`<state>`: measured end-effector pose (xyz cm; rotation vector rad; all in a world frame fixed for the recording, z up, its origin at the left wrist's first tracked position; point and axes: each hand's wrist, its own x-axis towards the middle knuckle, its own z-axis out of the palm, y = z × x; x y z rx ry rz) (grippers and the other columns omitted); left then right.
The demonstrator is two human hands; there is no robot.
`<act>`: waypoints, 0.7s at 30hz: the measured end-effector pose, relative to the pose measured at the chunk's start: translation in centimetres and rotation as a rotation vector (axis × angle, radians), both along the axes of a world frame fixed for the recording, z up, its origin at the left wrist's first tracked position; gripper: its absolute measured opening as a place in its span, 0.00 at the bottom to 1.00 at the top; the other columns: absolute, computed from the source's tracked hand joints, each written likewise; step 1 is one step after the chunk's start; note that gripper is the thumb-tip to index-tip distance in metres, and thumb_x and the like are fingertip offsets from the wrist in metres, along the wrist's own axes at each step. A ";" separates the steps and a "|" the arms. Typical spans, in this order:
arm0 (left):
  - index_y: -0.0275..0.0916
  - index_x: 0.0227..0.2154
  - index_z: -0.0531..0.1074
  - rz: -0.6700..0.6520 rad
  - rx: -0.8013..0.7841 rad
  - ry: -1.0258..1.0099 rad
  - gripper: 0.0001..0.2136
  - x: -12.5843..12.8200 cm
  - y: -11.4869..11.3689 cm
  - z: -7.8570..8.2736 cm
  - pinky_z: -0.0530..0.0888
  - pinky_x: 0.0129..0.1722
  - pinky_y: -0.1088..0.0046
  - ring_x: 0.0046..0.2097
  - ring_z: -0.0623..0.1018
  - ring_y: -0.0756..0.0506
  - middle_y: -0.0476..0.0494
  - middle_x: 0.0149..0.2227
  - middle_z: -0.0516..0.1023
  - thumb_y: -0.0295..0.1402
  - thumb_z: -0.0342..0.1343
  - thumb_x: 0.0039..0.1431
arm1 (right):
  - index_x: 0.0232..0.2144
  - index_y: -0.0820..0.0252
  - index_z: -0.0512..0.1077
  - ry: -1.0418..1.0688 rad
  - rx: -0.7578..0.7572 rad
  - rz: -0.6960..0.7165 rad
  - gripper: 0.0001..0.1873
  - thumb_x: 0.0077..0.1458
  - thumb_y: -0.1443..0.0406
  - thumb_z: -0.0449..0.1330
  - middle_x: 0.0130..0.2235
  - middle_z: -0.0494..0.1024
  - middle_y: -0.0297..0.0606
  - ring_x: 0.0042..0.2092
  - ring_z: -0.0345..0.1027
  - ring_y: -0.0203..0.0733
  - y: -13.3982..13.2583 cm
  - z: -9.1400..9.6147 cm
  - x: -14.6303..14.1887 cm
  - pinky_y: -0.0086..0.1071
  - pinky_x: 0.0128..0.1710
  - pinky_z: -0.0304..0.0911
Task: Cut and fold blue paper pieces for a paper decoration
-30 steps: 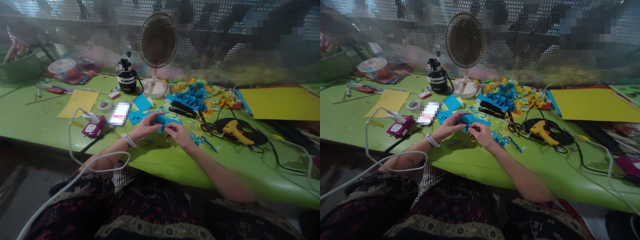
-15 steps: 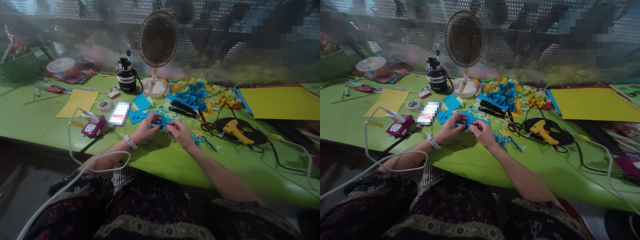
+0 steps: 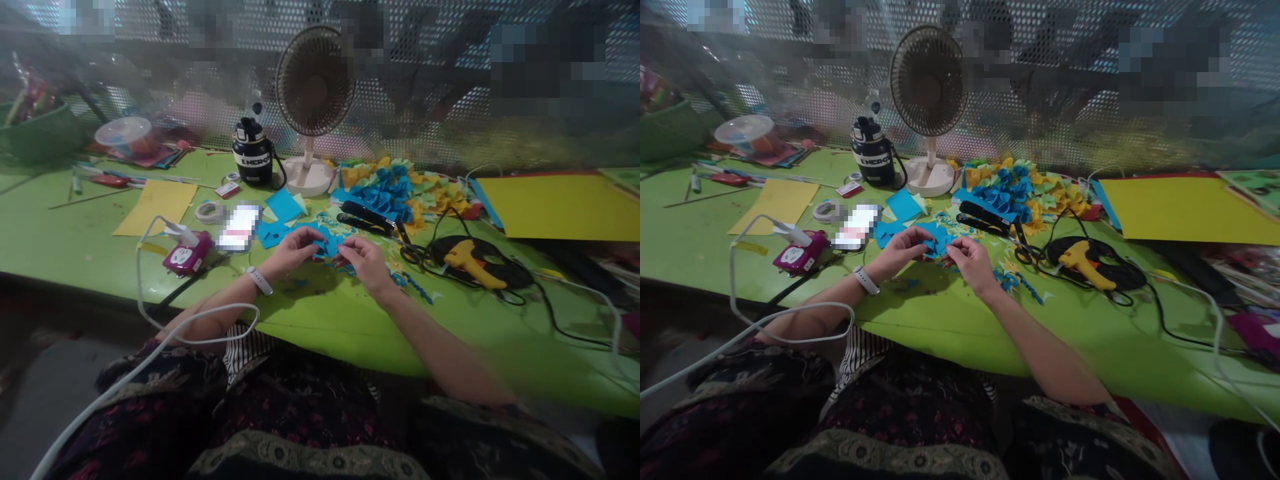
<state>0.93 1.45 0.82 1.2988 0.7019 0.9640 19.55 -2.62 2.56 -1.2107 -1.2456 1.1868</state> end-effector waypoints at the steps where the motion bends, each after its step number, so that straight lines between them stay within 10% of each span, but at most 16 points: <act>1: 0.35 0.38 0.73 -0.001 -0.023 -0.022 0.09 0.0 0.0 0.1 0.75 0.37 0.73 0.34 0.76 0.52 0.46 0.38 0.76 0.28 0.63 0.54 | 0.27 0.56 0.68 -0.003 0.001 -0.003 0.18 0.42 0.51 0.68 0.24 0.76 0.33 0.26 0.72 0.39 0.0 0.0 0.0 0.36 0.31 0.72; 21: 0.33 0.37 0.77 -0.082 -0.284 -0.186 0.12 -0.1 0.1 0.5 0.77 0.41 0.71 0.35 0.78 0.51 0.44 0.37 0.80 0.26 0.67 0.48 | 0.39 0.53 0.66 -0.023 0.087 -0.050 0.20 0.43 0.58 0.66 0.29 0.73 0.30 0.28 0.70 0.37 0.1 -0.3 0.2 0.36 0.32 0.72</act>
